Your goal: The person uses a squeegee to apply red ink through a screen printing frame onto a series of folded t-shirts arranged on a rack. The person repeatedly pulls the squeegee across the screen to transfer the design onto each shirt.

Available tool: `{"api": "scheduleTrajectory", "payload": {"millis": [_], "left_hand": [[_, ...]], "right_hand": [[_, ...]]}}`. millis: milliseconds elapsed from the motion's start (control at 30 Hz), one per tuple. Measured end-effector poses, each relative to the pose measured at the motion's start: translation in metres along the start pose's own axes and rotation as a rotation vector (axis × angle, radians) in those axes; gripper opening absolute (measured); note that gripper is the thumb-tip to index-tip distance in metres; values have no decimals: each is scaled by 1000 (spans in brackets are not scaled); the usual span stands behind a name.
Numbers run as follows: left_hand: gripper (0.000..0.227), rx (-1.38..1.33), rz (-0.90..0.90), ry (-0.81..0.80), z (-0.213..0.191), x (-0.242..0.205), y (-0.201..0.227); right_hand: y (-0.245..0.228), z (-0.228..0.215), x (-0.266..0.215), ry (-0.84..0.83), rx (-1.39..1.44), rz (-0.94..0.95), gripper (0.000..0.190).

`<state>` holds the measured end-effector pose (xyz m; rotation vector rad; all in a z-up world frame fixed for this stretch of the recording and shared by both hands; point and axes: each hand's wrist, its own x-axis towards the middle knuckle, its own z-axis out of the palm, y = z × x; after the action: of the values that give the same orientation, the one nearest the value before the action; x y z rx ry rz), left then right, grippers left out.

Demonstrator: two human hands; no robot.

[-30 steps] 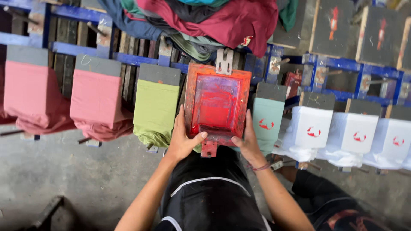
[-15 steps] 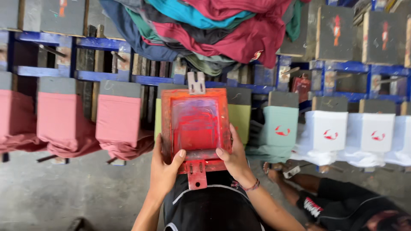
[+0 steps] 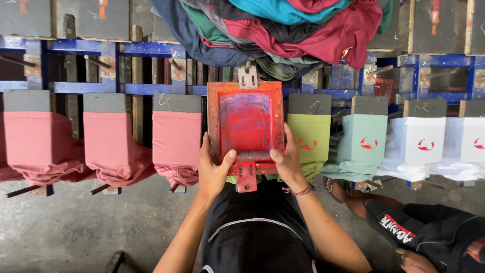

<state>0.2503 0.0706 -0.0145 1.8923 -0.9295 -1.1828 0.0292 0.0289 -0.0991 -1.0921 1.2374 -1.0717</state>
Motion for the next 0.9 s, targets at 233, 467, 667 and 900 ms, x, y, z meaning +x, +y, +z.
{"api": "scheduleTrajectory", "payload": {"millis": [233, 467, 667, 900], "left_hand": [[114, -21, 253, 20, -3, -9, -26], [111, 9, 232, 5, -4, 10, -42], [109, 58, 190, -10, -3, 4, -33], [116, 97, 201, -126, -11, 8, -47]], "right_hand": [[7, 12, -20, 23, -57, -175, 134], [23, 22, -7, 9, 18, -184, 135], [-75, 0, -25, -184, -413, -264, 120], [-65, 56, -23, -387, -1389, -258, 26]]}}
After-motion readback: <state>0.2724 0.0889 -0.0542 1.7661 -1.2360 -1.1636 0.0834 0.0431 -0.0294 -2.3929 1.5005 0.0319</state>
